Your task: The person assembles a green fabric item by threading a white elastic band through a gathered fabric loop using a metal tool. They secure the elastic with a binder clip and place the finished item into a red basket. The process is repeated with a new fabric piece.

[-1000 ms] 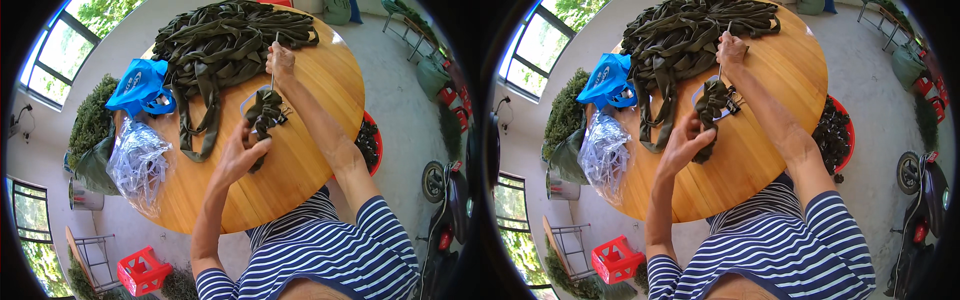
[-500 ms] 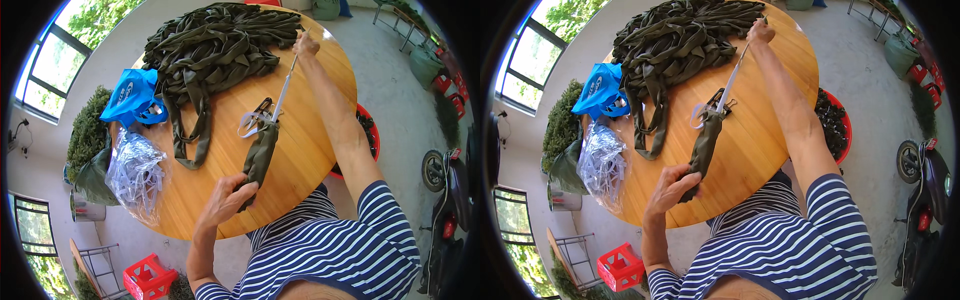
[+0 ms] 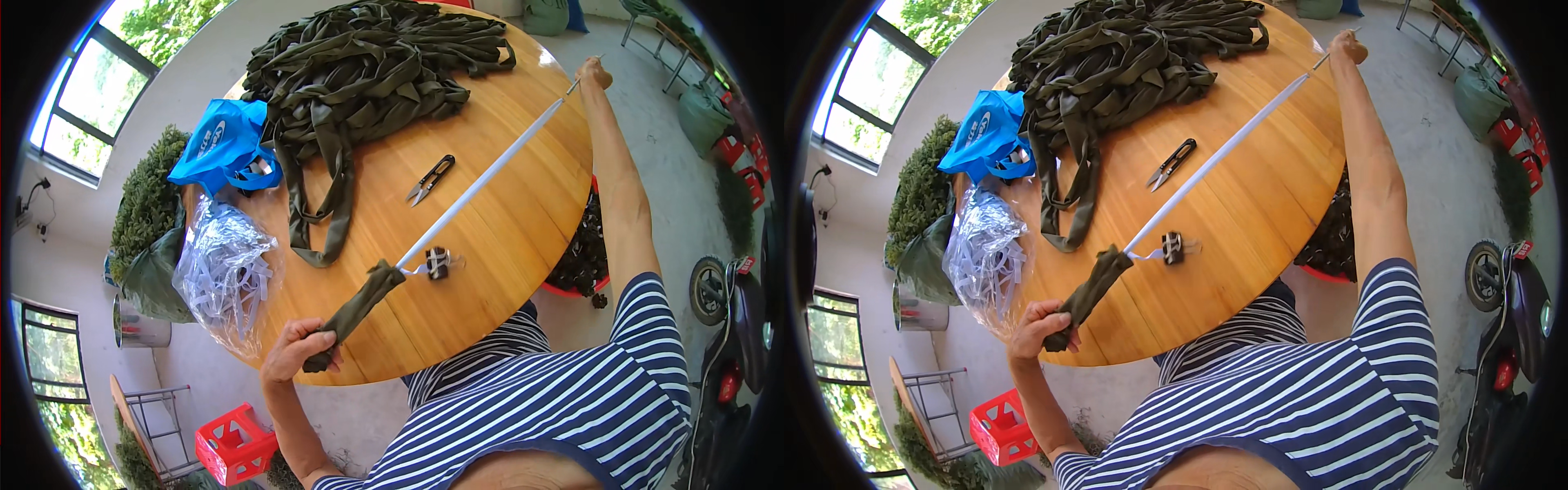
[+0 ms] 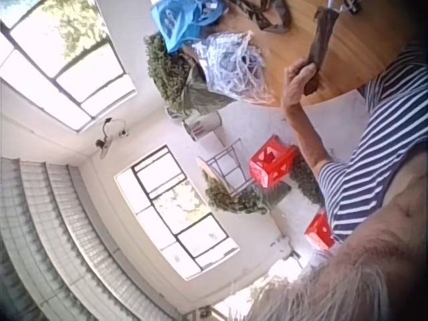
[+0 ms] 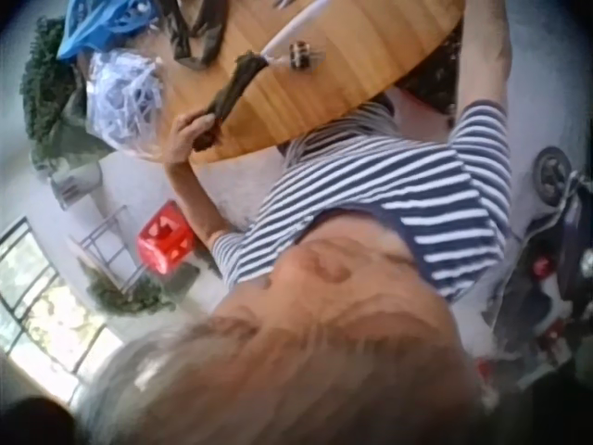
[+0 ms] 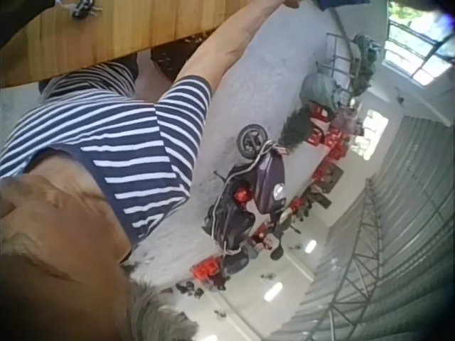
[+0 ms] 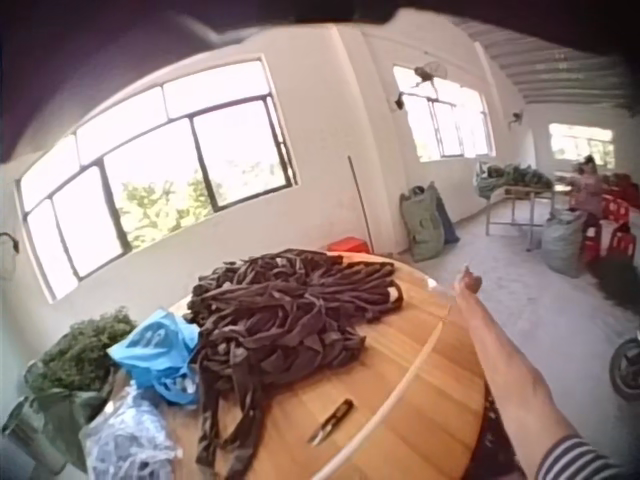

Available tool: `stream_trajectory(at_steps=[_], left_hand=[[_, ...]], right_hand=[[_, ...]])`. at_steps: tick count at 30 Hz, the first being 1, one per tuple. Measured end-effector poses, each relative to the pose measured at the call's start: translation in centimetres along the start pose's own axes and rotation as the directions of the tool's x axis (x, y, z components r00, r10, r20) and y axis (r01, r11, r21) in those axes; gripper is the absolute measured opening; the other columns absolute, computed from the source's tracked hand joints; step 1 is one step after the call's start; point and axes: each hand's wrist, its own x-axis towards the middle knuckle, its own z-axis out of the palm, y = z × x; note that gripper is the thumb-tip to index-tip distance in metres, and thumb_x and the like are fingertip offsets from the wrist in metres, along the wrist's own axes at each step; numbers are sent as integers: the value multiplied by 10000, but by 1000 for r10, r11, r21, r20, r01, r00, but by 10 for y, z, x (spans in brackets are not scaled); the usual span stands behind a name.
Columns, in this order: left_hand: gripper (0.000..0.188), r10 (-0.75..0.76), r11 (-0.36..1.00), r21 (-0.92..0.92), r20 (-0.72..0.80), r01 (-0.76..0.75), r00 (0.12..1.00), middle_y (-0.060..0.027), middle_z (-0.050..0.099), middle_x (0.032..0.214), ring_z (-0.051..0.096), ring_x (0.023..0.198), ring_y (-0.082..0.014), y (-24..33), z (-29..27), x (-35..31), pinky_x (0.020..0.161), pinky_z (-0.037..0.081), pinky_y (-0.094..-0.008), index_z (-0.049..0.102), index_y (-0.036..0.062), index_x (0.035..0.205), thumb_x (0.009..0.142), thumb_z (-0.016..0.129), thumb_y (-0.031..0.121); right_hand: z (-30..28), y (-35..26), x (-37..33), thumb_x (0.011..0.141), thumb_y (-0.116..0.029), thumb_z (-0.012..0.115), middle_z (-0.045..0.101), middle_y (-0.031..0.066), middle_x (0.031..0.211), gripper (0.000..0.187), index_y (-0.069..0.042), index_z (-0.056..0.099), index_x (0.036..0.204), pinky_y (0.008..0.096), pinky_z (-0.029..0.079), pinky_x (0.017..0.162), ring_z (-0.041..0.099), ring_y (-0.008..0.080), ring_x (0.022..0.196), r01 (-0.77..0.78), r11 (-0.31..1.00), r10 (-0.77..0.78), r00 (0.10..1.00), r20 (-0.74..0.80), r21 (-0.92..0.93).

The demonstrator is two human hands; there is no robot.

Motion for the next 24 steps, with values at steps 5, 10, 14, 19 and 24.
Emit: stream_trajectory(at_steps=[5, 10, 14, 19, 24], left_hand=[[210, 86, 996, 6, -25, -86, 996, -123, 590, 616, 577, 473, -176, 23, 30, 38, 434, 464, -248, 556, -32, 790, 810, 525, 174], [228, 121, 979, -173, 70, -107, 990, -97, 584, 616, 576, 488, -151, 53, 26, 61, 422, 465, -235, 562, -20, 785, 818, 556, 206], [224, 127, 972, -206, 41, -116, 991, -121, 583, 593, 566, 434, -176, 53, 22, 69, 401, 466, -242, 556, -20, 778, 818, 540, 199], [219, 145, 967, -212, 12, -140, 989, -124, 584, 592, 564, 425, -180, 54, 22, 74, 408, 473, -243, 551, -16, 774, 822, 530, 197], [225, 174, 959, -223, -15, -173, 985, -121, 586, 588, 568, 427, -177, 58, 18, 73, 413, 477, -240, 551, -11, 780, 829, 529, 207]], right_hand=[[22, 37, -140, 789, -266, 549, 566, 98, 550, 291, 0, 573, 673, 317, 416, 350, 541, 176, 424, -4, 997, 34, 923, 384, -79], [8, 40, -184, 819, -313, 525, 586, 104, 601, 330, -4, 592, 725, 345, 425, 382, 581, 207, 491, 133, 954, 108, 681, 724, -268], [-15, -3, -228, 830, -357, 474, 600, 184, 754, 374, 2, 576, 810, 428, 457, 584, 594, 335, 691, 885, 239, -269, 455, 849, -399], [-90, -12, -333, 900, -307, 448, 538, 88, 678, 334, -6, 553, 798, 326, 438, 621, 540, 189, 660, 549, 763, -106, -413, 904, 341], [-116, -28, -363, 910, -357, 443, 478, -15, 609, 393, -26, 561, 735, 209, 348, 471, 422, 61, 531, 330, 928, 318, -459, 830, -173]])
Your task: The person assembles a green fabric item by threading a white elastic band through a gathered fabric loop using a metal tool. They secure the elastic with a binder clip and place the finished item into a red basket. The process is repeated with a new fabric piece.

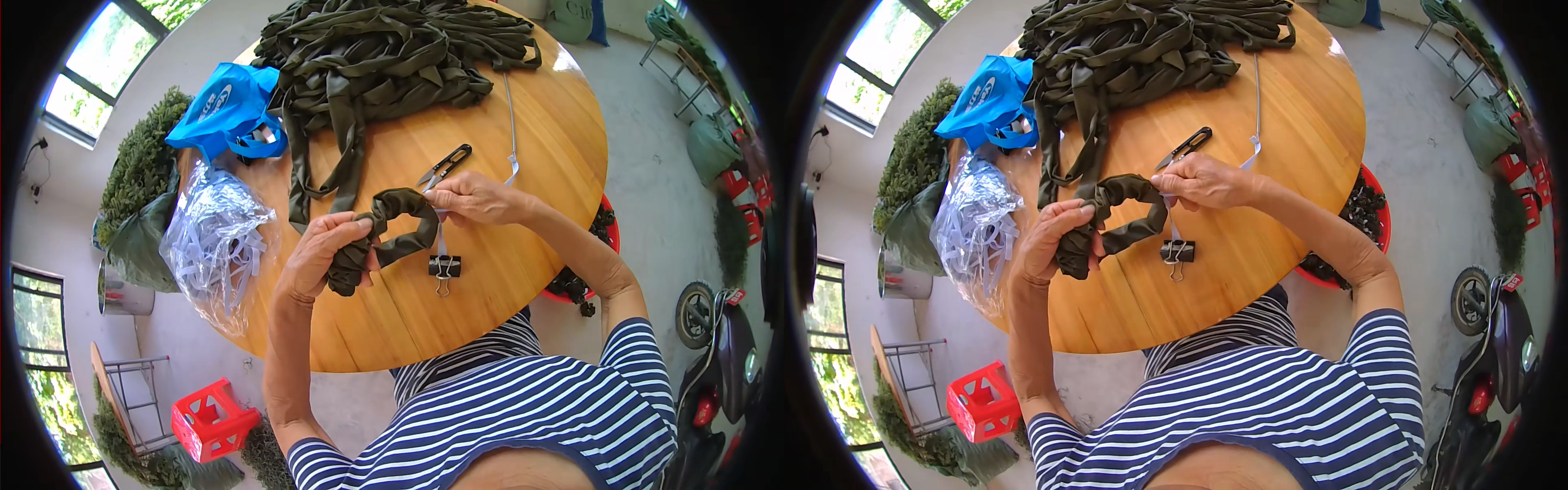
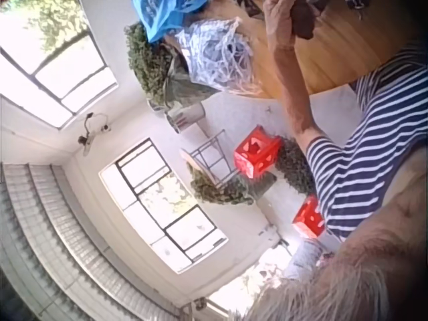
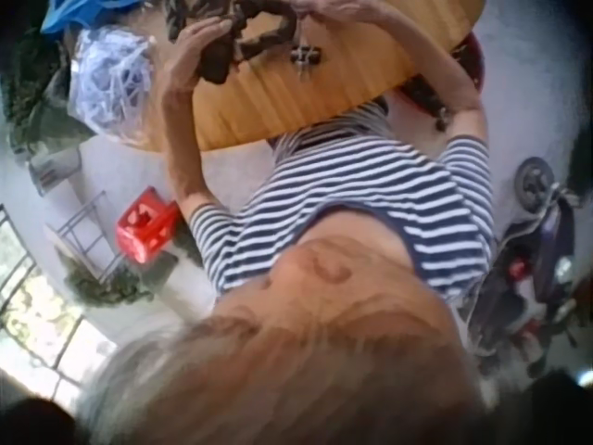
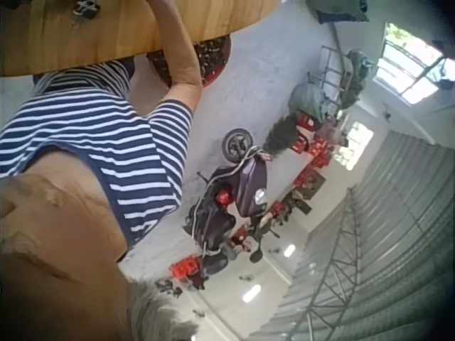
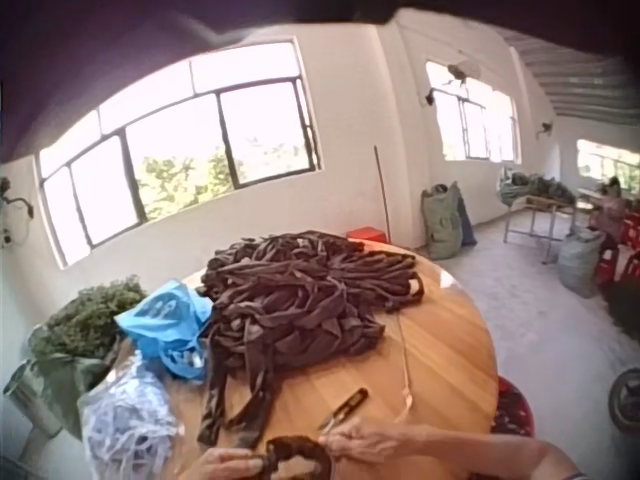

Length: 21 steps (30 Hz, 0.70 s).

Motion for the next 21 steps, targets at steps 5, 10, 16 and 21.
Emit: stream_trajectory(at_steps=[5, 10, 16, 21], left_hand=[[242, 3, 1000, 22, -10, -3, 1000, -113, 587, 586, 575, 439, -168, 5, -3, -7, 418, 478, -232, 555, -2, 778, 838, 529, 231], [252, 32, 998, 48, -39, -30, 999, -107, 585, 587, 578, 452, -159, 1, 2, -14, 433, 482, -231, 559, 1, 773, 840, 527, 242], [219, 4, 1000, 12, -36, -3, 999, -83, 601, 640, 600, 518, -159, -10, -1, -19, 461, 486, -235, 560, -8, 789, 837, 545, 205], [235, -24, 977, 210, -69, 38, 997, -79, 613, 683, 609, 572, -137, -5, 4, -48, 509, 497, -238, 583, -16, 800, 833, 556, 215]], right_hand=[[-7, -14, 1, 844, -425, 529, 433, -36, 554, 399, -50, 577, 716, 207, 285, 427, 350, 46, 470, -83, 996, 84, 996, 12, -31], [-28, -31, 7, 818, -385, 578, 310, -67, 452, 368, -58, 563, 650, 224, 191, 366, 259, 41, 394, -218, 966, 243, 950, 196, -139], [-30, -29, 23, 840, -241, 549, 307, -57, 425, 305, -72, 491, 594, 234, 177, 344, 224, 45, 340, -8, 864, -6, 1000, 26, 504], [-62, -30, 43, 816, -175, 557, 274, -63, 411, 256, -79, 478, 593, 226, 179, 350, 226, 49, 325, 256, 548, 13, 949, -315, 796]])
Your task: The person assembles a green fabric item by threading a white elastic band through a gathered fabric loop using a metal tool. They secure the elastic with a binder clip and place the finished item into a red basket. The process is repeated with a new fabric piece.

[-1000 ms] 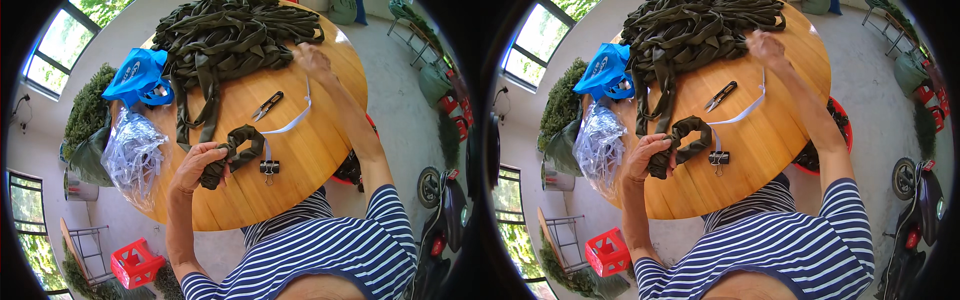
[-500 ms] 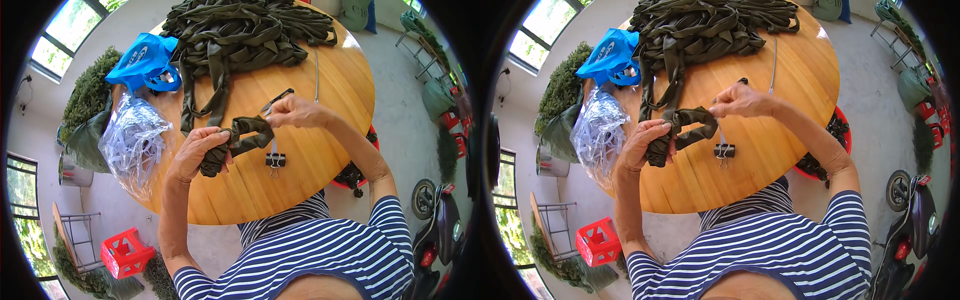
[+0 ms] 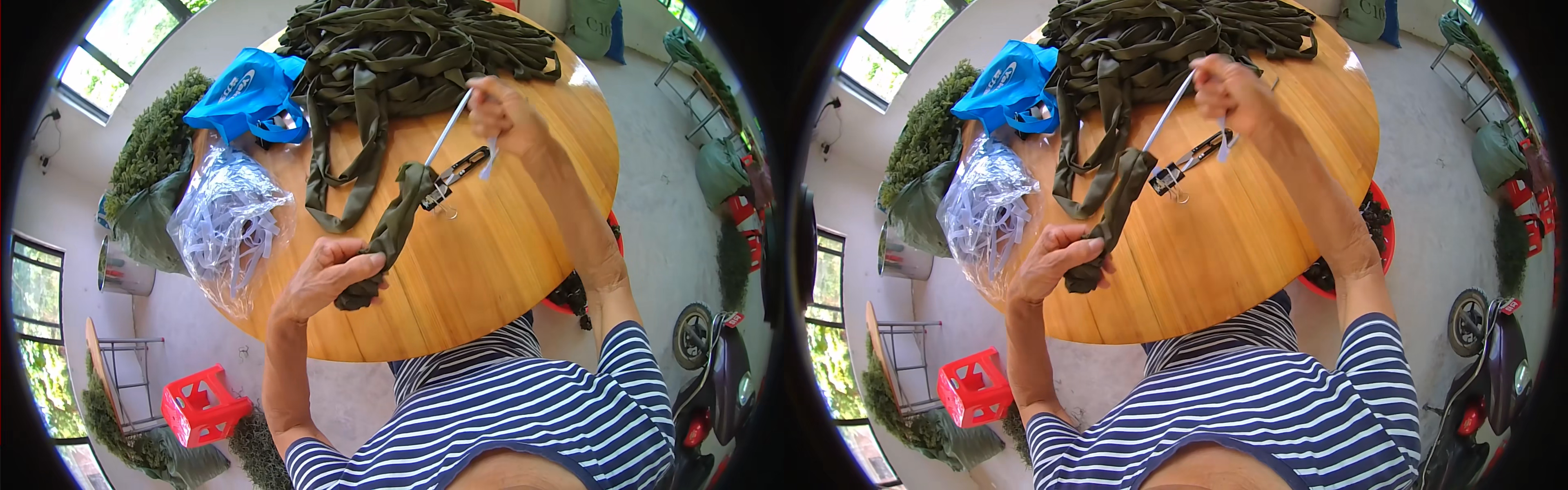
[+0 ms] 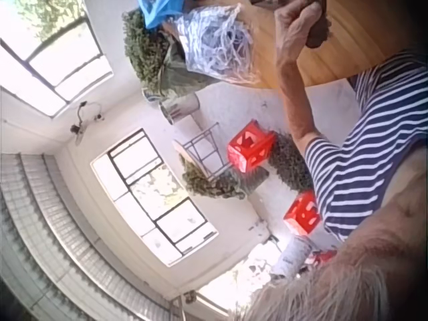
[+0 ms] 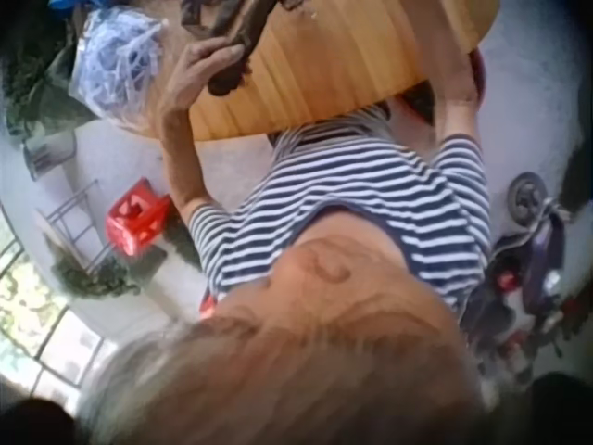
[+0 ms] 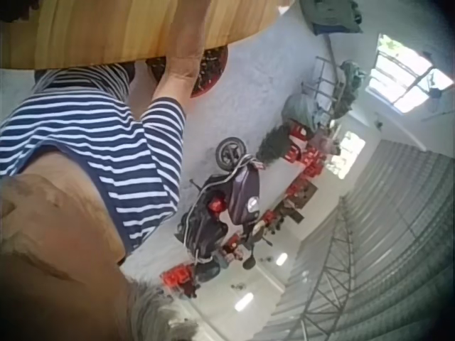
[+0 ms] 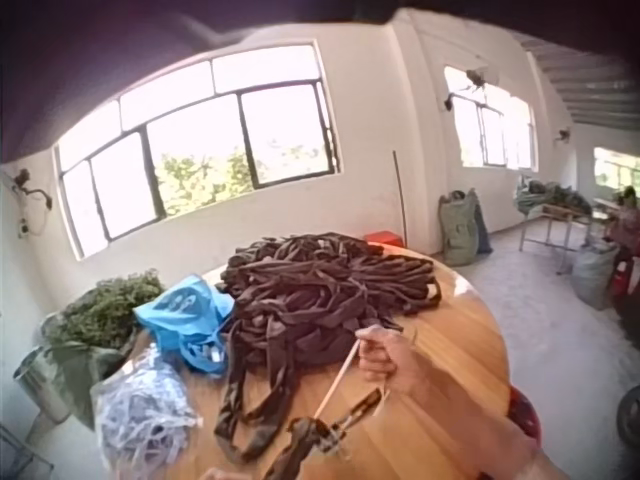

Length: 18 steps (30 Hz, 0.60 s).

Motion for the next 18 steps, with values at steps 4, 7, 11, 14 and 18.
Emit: stream_trajectory(at_steps=[4, 7, 11, 14, 18], left_hand=[[273, -49, 998, -39, -11, 48, 999, -59, 602, 671, 600, 561, -112, -10, -12, -14, 510, 493, -224, 582, -14, 810, 833, 561, 258], [270, -110, 994, 13, -16, 110, 994, -73, 609, 672, 600, 526, -130, -28, -29, -28, 490, 487, -217, 581, -10, 815, 838, 544, 257], [256, -42, 982, -186, -3, 40, 999, -84, 608, 669, 594, 515, -135, -45, -39, -29, 456, 461, -211, 573, -10, 809, 838, 528, 239], [267, -24, 985, -169, -71, 12, 997, -89, 598, 649, 587, 505, -144, -52, -29, -14, 467, 486, -231, 564, -14, 850, 842, 516, 248], [236, 42, 941, -329, -120, -79, 992, -91, 604, 771, 585, 564, -128, -41, -16, 11, 467, 477, -220, 536, -9, 975, 819, 548, 167]], right_hand=[[-36, -39, 11, 816, -161, 547, 278, -67, 413, 256, -85, 479, 581, 226, 190, 364, 218, 46, 337, 184, 973, -171, 980, -98, 137], [-71, -72, 11, 819, -139, 522, 258, -56, 411, 236, -101, 468, 592, 229, 182, 367, 199, 52, 342, 385, 910, -329, 896, -300, 152], [-108, -104, -7, 825, -157, 531, 252, -55, 417, 227, -93, 481, 612, 220, 167, 357, 195, 47, 342, 407, 911, -363, 866, -343, 63], [-80, -53, 16, 820, -176, 555, 255, -58, 423, 230, -84, 490, 619, 214, 169, 343, 203, 44, 331, 263, 964, -259, 919, -296, -28], [-41, 12, 22, 813, -208, 569, 314, -68, 432, 244, -76, 505, 618, 215, 175, 322, 247, 25, 330, 93, 931, -166, 969, -184, -353]])
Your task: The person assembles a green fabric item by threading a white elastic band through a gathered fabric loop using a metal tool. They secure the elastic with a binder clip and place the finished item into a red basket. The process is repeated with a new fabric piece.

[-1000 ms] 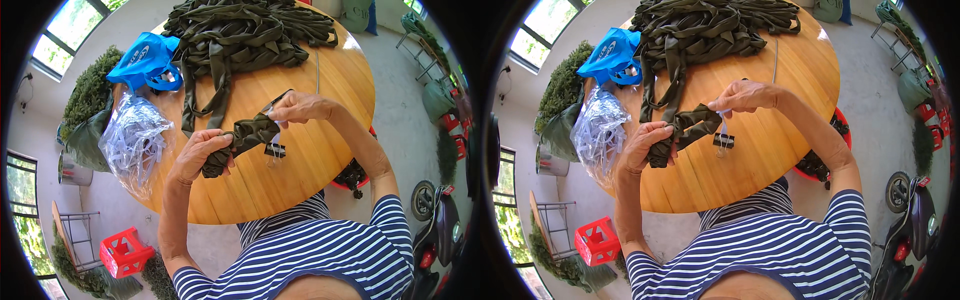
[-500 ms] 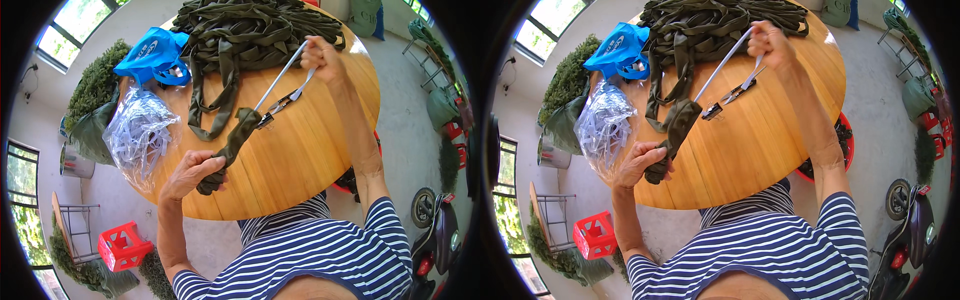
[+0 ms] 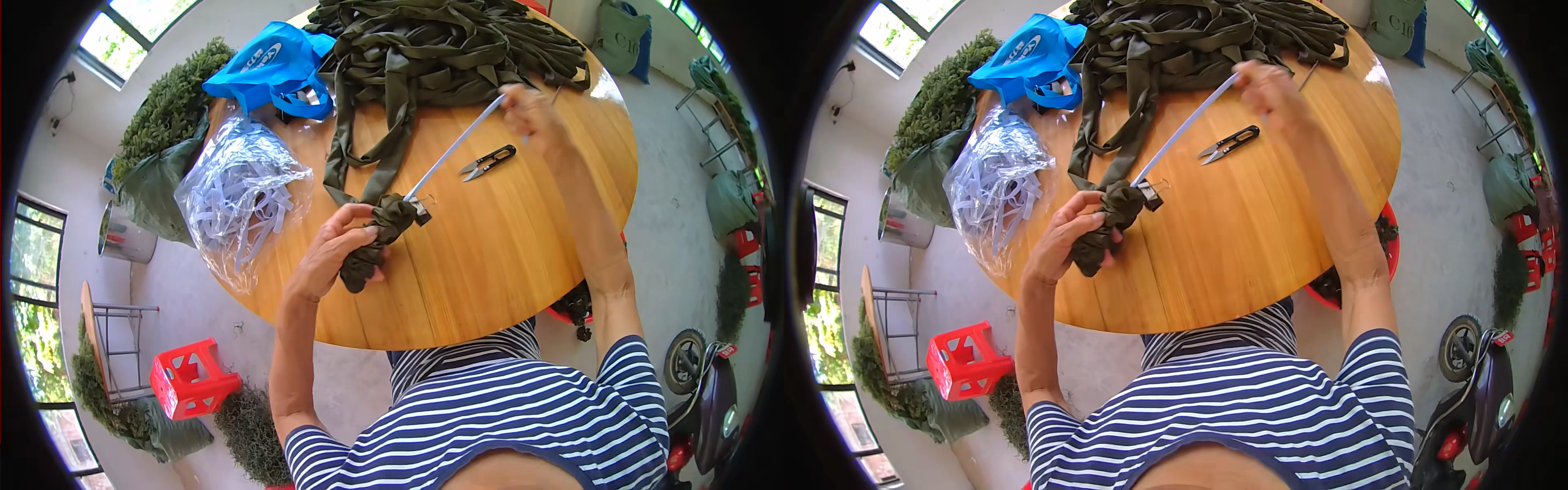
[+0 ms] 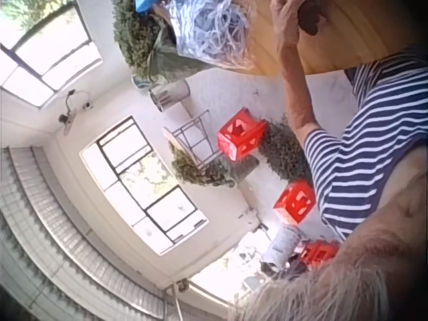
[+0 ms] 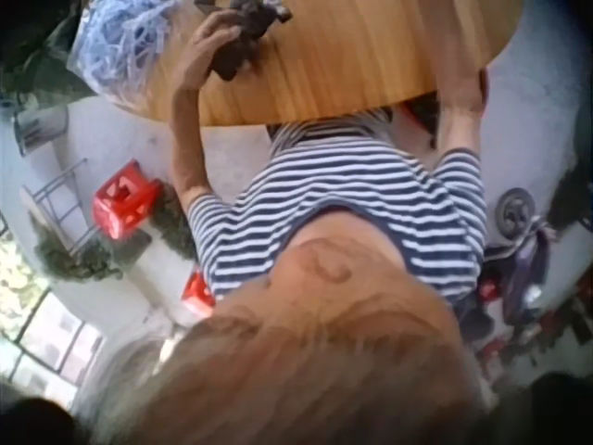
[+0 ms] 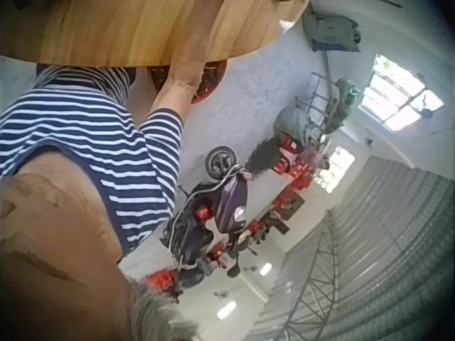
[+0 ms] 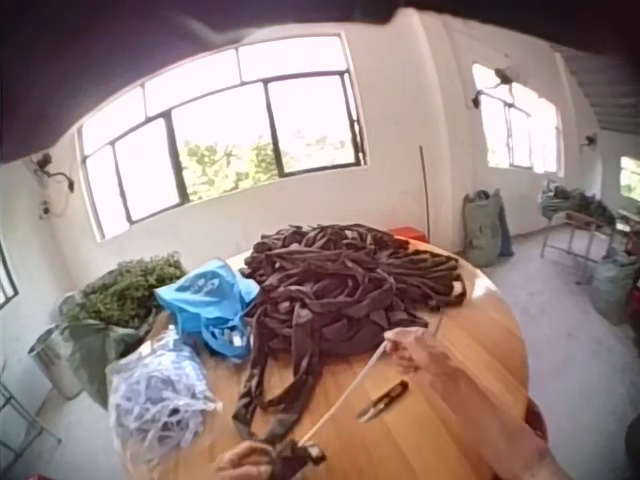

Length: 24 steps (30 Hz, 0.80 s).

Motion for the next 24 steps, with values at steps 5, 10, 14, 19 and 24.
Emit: stream_trajectory(at_steps=[5, 10, 14, 19, 24], left_hand=[[345, 269, 887, 413, -94, -208, 959, -87, 610, 851, 595, 723, -156, -9, -4, 15, 684, 470, -282, 548, -3, 1057, 786, 586, 207], [461, 337, 320, 938, -246, 135, 909, -116, 617, 753, 600, 719, -216, 22, 49, 16, 653, 441, -333, 562, 39, 1054, 736, 645, 363], [428, 518, 71, 995, 18, -63, 855, -111, 596, 843, 582, 817, -264, 1, 47, 30, 682, 435, -364, 562, 70, 1028, 732, 641, 369], [262, 560, 286, 954, -92, -88, 823, -133, 585, 725, 578, 663, -259, -10, 33, 35, 590, 428, -353, 566, 39, 904, 725, 625, 220], [189, 402, 654, 751, -246, -88, 882, -30, 524, 571, 517, 511, -103, -4, 17, 8, 470, 390, -280, 542, 10, 829, 711, 609, 141]], right_hand=[[30, 19, -15, 827, -238, 550, 325, -74, 437, 259, -63, 535, 637, 198, 155, 328, 228, 15, 342, -3, 973, 22, 996, 81, -233], [38, 8, -20, 832, -250, 553, 322, -70, 433, 269, -54, 538, 649, 203, 166, 341, 228, 20, 348, 24, 990, -8, 993, 118, -136], [43, -6, -16, 829, -254, 561, 333, -63, 445, 264, -45, 542, 668, 202, 183, 358, 248, 23, 358, 41, 999, -37, 991, 127, -33], [31, -17, -11, 837, -184, 543, 314, -67, 453, 223, -41, 545, 666, 206, 189, 365, 229, 32, 360, -16, 977, -12, 992, 129, 213], [-40, -39, 18, 835, -135, 541, 360, -70, 459, 201, -30, 549, 664, 209, 204, 377, 236, 31, 347, -33, 827, -90, 978, 189, 561]])
